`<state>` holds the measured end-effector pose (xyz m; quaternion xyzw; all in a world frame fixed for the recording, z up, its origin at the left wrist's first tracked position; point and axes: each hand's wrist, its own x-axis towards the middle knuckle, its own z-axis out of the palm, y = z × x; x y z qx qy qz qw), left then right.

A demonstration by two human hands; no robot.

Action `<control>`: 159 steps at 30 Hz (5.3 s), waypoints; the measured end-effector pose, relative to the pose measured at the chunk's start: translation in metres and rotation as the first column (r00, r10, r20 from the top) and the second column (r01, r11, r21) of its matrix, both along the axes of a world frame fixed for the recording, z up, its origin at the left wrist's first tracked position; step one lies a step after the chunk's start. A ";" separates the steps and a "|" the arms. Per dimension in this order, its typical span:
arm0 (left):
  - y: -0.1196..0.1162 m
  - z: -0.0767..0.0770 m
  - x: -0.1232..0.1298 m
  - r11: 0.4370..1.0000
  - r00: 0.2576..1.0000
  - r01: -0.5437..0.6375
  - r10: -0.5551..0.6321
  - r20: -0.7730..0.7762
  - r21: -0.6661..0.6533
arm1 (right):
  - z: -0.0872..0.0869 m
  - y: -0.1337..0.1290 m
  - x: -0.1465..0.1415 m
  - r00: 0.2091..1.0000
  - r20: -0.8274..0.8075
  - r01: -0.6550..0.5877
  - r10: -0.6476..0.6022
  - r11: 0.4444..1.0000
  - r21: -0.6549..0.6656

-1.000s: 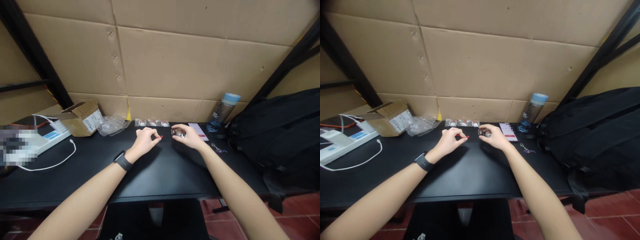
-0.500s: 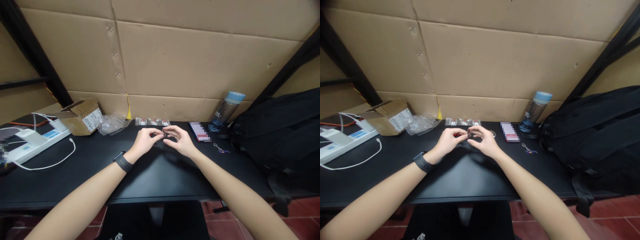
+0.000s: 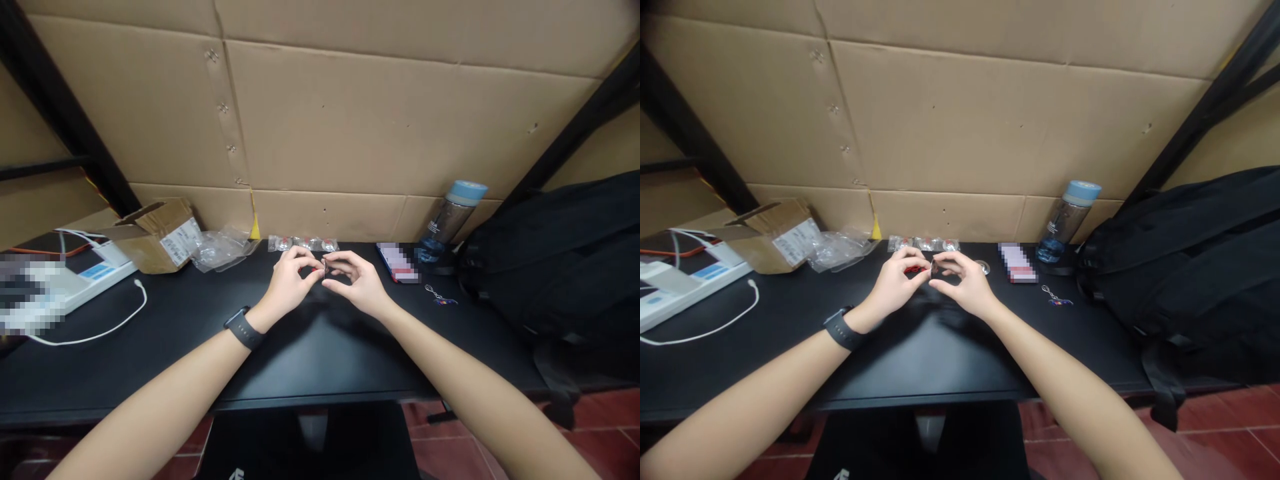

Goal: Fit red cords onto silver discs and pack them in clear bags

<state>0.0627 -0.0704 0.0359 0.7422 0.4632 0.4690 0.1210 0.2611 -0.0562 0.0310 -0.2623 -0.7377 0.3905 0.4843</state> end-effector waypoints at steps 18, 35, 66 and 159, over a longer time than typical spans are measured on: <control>0.005 -0.008 0.003 0.999 0.998 0.039 -0.038 0.046 -0.014 | 0.011 0.006 0.015 0.882 0.362 0.069 -0.302 0.843 0.534; -0.001 -0.019 0.007 0.991 0.901 0.069 -0.112 -0.418 -0.115 | 0.016 0.007 0.026 0.792 0.501 0.022 -0.349 0.836 0.548; 0.039 0.001 -0.071 0.994 0.797 -0.100 0.100 -0.596 0.034 | 0.032 0.011 0.045 0.641 0.764 -0.156 -0.076 0.961 0.227; -0.008 0.002 0.005 0.985 0.950 -0.131 0.156 -0.271 0.108 | 0.004 0.000 0.002 0.996 0.081 0.043 -0.045 0.999 0.022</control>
